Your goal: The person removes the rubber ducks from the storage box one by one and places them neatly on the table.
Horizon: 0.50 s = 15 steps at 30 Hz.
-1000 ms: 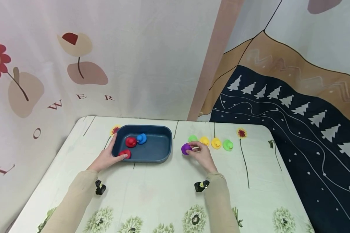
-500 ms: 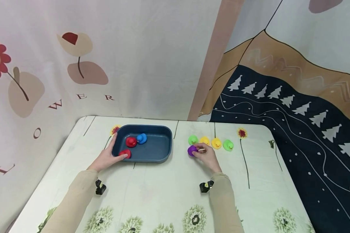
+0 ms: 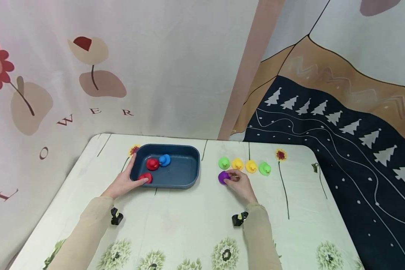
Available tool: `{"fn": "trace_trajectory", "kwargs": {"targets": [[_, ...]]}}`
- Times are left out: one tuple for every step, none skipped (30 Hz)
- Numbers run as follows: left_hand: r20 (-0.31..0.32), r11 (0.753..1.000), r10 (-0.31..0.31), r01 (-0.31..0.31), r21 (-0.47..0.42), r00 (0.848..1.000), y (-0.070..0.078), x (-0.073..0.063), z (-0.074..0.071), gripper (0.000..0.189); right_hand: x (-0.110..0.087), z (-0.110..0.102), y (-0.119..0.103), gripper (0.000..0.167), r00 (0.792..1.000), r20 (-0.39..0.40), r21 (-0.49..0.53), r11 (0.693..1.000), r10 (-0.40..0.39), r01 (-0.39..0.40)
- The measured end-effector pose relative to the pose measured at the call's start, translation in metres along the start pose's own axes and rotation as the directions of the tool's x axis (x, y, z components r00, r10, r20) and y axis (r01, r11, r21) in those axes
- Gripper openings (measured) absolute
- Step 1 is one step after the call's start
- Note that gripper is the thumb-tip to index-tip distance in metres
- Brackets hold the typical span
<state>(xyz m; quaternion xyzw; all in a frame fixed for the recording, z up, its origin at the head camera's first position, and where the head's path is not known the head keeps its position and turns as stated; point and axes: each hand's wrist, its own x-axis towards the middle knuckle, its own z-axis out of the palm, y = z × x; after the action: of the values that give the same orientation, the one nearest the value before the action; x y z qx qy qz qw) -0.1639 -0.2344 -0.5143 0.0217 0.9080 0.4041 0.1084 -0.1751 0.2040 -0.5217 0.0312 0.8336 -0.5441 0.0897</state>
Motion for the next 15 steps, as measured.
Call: {"fn": "trace_trajectory", "kwargs": {"targets": [[0.001, 1.000, 0.001, -0.001, -0.001, 1.000, 0.0004, 0.0000, 0.0004, 0.113, -0.0005, -0.0002, 0.0013, 0.032, 1.000, -0.004, -0.001, 1.000, 0.002, -0.002], [0.001, 1.000, 0.001, -0.001, -0.001, 1.000, 0.0007, 0.0000, 0.0002, 0.113, -0.0010, 0.0000, 0.0021, 0.032, 1.000, -0.006, -0.003, 1.000, 0.000, 0.000], [0.001, 1.000, 0.000, 0.000, 0.002, 1.000, 0.0010, 0.0000, 0.0000, 0.113, -0.0016, 0.0001, 0.0026, 0.032, 1.000, -0.004, -0.005, 1.000, -0.002, 0.002], [0.001, 1.000, -0.002, 0.002, 0.002, 1.000, 0.0012, 0.0000, -0.0001, 0.113, -0.0019, 0.0003, 0.0034, 0.032, 1.000, -0.002, -0.008, 1.000, -0.004, 0.004], [0.002, 1.000, -0.004, 0.004, 0.004, 1.000, 0.0014, 0.0000, -0.0003, 0.113, -0.0022, 0.0006, 0.0042, 0.032, 1.000, -0.002, -0.011, 1.000, -0.004, 0.004], [0.004, 1.000, -0.006, 0.006, 0.006, 1.000, 0.0016, 0.0000, -0.0005, 0.113, -0.0023, 0.0010, 0.0051, 0.032, 1.000, -0.002, -0.013, 1.000, -0.004, 0.004], [0.005, 1.000, -0.008, 0.008, 0.007, 1.000, 0.0018, 0.0000, -0.0006, 0.113, -0.0025, 0.0013, 0.0056, 0.032, 1.000, -0.003, -0.014, 1.000, -0.003, 0.003], [0.006, 1.000, -0.012, 0.012, 0.008, 1.000, 0.0019, -0.0001, -0.0007, 0.113, -0.0027, 0.0016, 0.0061, 0.032, 1.000, -0.001, -0.014, 1.000, -0.004, 0.004], [0.006, 1.000, -0.014, 0.014, 0.008, 1.000, 0.0020, -0.0001, -0.0008, 0.113, -0.0028, 0.0018, 0.0065, 0.032, 1.000, -0.001, -0.014, 1.000, -0.006, 0.006], [0.006, 1.000, -0.014, 0.014, 0.006, 1.000, 0.0020, -0.0002, -0.0008, 0.113, -0.0026, 0.0018, 0.0071, 0.032, 1.000, -0.001, -0.015, 1.000, -0.009, 0.009], [0.007, 1.000, -0.015, 0.015, 0.005, 1.000, 0.0020, -0.0003, -0.0009, 0.113, -0.0027, 0.0018, 0.0073, 0.032, 1.000, 0.001, -0.014, 1.000, -0.012, 0.012], [0.007, 1.000, -0.013, 0.013, 0.004, 1.000, 0.0019, -0.0004, -0.0008, 0.113, -0.0029, 0.0015, 0.0072, 0.032, 1.000, 0.003, -0.016, 1.000, -0.018, 0.018], [0.007, 1.000, -0.012, 0.012, 0.003, 1.000, 0.0018, -0.0005, -0.0007, 0.113, -0.0030, 0.0011, 0.0071, 0.032, 1.000, 0.003, -0.014, 1.000, -0.024, 0.025], [0.007, 1.000, -0.010, 0.010, 0.003, 1.000, 0.0016, -0.0006, -0.0006, 0.113, -0.0032, 0.0004, 0.0069, 0.032, 0.999, 0.006, -0.011, 0.999, -0.034, 0.034], [0.007, 1.000, -0.009, 0.009, 0.003, 1.000, 0.0015, -0.0007, -0.0004, 0.113, -0.0035, -0.0005, 0.0064, 0.033, 0.999, 0.009, -0.001, 0.999, -0.044, 0.044]]}}
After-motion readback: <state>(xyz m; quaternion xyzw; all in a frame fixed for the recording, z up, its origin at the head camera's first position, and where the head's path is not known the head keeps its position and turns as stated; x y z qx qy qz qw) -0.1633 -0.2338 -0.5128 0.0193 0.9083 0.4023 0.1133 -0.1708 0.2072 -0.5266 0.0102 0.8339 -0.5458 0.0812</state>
